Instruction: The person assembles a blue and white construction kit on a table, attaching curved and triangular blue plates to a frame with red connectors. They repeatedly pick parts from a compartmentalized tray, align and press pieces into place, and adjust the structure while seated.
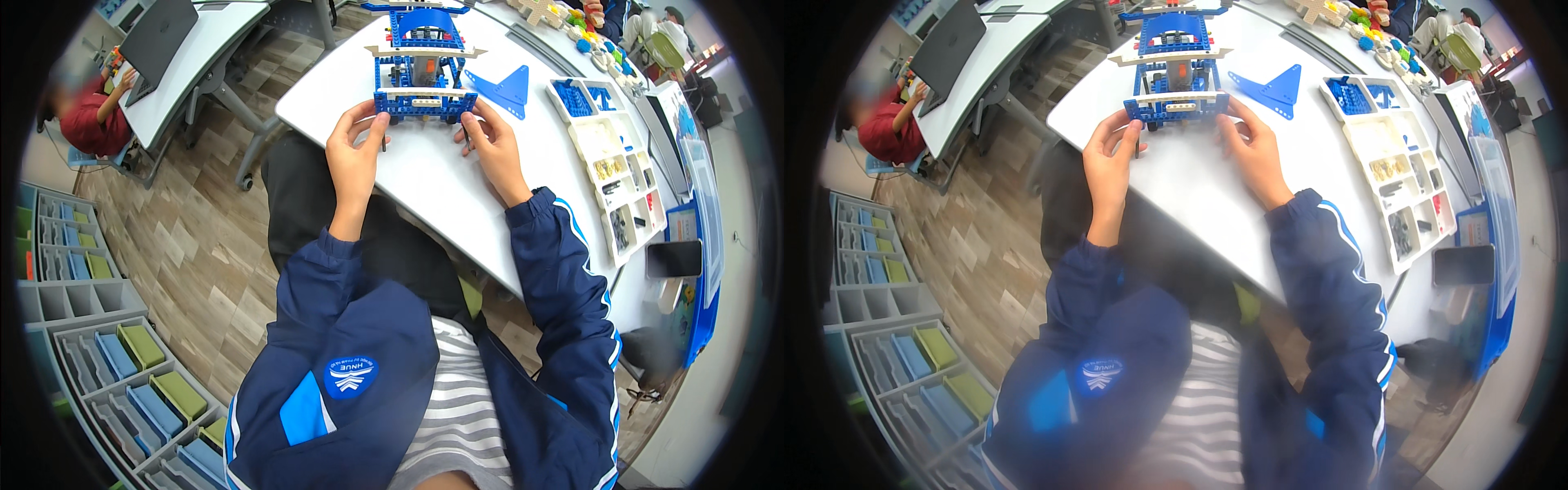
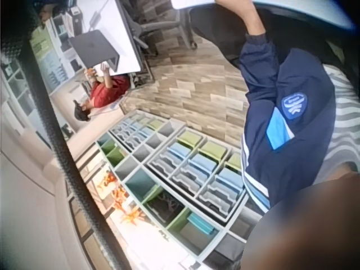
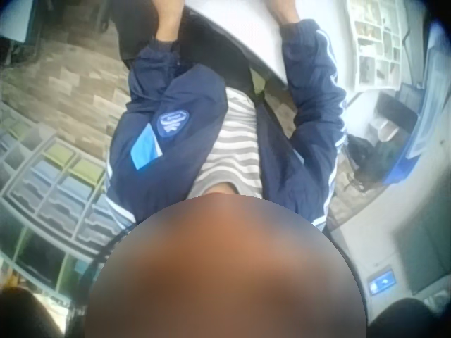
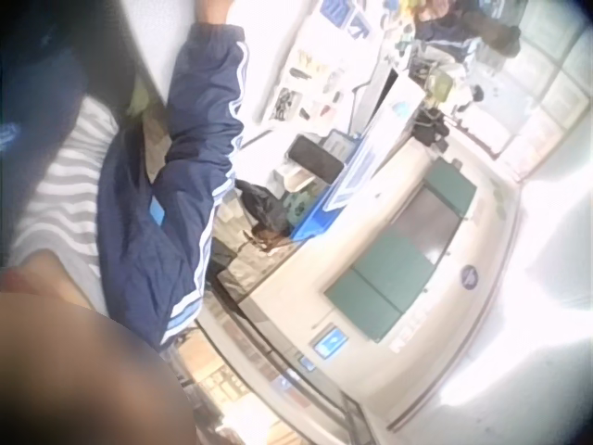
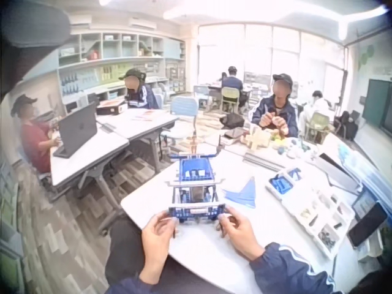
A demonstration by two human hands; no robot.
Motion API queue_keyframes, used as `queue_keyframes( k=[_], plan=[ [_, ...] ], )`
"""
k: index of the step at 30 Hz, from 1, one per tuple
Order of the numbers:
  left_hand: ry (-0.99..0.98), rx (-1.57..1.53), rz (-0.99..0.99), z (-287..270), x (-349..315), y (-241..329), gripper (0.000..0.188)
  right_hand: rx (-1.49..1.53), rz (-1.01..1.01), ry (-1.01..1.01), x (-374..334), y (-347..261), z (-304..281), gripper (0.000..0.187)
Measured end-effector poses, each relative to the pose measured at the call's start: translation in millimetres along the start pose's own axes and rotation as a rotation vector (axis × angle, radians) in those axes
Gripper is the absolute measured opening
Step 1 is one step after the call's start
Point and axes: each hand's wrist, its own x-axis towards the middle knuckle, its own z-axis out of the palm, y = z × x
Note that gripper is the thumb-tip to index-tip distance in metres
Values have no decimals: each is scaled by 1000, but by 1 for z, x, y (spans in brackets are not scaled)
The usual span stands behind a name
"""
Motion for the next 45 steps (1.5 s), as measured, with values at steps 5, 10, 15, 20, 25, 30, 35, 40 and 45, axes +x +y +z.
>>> queue_keyframes(
  k=[5, 10, 15, 20, 25, 30, 35, 40, 45],
  plan=[
    [-18, 108, -8, 0, 31, -9, 39, 47, 7, 36, 20, -3, 1, 45],
    [9, 107, -26, 4, 53, -15, 35, -763, -369, 266, 27, -1, -47, 28],
    [-2, 133, -58, 8, 64, -14, 36, -1112, -245, 304, 31, 11, -63, 41],
    [-11, 148, -59, 5, 62, -11, 34, -1011, -298, 196, 28, 8, -60, 32],
    [-50, 111, -44, 3, 57, -8, 34, -1031, -341, 150, 24, -4, -53, 25],
    [-42, 83, -109, 3, 49, -3, 37, -958, -377, 47, 15, -17, -36, 31],
    [-39, 82, -67, 0, 38, 0, 35, -940, -277, 34, 12, -22, -31, 39],
    [-29, 92, -44, -4, 29, -1, 35, -938, -336, 9, 18, -19, -45, 46],
    [20, 68, -18, -11, 19, 0, 36, -1187, -200, 105, 23, -20, -73, 75]
  ],
)
